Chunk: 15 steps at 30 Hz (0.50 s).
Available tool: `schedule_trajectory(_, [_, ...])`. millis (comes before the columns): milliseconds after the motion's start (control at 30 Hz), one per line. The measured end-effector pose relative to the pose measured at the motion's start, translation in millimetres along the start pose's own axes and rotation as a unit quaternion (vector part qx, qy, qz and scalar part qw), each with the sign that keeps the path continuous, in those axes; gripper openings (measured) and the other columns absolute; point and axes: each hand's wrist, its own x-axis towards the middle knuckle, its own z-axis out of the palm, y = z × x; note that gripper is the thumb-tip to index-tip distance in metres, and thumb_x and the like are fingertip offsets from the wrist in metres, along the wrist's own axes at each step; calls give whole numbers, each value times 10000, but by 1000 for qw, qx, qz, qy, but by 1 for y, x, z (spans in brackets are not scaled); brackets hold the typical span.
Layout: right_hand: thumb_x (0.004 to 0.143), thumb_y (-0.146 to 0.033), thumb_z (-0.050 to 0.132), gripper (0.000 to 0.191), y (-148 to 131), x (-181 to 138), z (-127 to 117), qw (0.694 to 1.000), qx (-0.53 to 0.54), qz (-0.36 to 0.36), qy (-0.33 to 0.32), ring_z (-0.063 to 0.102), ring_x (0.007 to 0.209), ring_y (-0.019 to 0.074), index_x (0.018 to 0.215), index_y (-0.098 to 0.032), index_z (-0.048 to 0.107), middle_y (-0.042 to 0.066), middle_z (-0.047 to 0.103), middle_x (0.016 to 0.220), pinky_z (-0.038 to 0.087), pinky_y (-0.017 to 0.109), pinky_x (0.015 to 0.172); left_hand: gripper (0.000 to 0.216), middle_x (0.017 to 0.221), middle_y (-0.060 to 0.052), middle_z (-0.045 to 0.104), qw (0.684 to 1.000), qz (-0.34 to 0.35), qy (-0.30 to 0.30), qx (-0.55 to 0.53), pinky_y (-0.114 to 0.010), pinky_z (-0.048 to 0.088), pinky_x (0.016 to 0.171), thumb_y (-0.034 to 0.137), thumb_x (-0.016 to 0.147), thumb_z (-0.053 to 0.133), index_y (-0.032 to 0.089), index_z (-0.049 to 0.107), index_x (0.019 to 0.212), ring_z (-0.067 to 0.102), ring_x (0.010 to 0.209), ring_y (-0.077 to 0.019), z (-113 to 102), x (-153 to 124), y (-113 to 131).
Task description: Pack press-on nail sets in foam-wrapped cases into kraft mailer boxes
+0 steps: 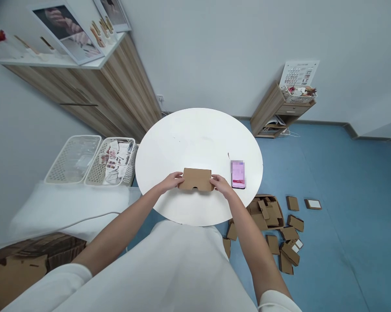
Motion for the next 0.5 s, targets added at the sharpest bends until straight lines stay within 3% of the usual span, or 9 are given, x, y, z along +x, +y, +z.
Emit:
schedule_trajectory(233, [654, -384, 597, 506, 32, -2, 14, 994, -45, -36, 97, 554, 882, 164, 1122, -221, 493, 67, 552, 1088, 438, 303, 768, 547, 1136, -102, 546, 993, 11, 87, 81, -290, 457, 718, 439, 679, 597, 200, 478, 1157, 602, 828, -190, 14, -8, -26])
schedule_trajectory(500, [661, -372, 537, 331, 55, 2, 31, 975, -100, -105, 167, 495, 600, 116, 960, -230, 520, 26, 576, 964, 422, 281, 626, 350, 822, -23, 619, 978, 36, 125, 164, -295, 432, 703, 352, 742, 526, 240, 534, 1073, 589, 767, -184, 30, -18, -29])
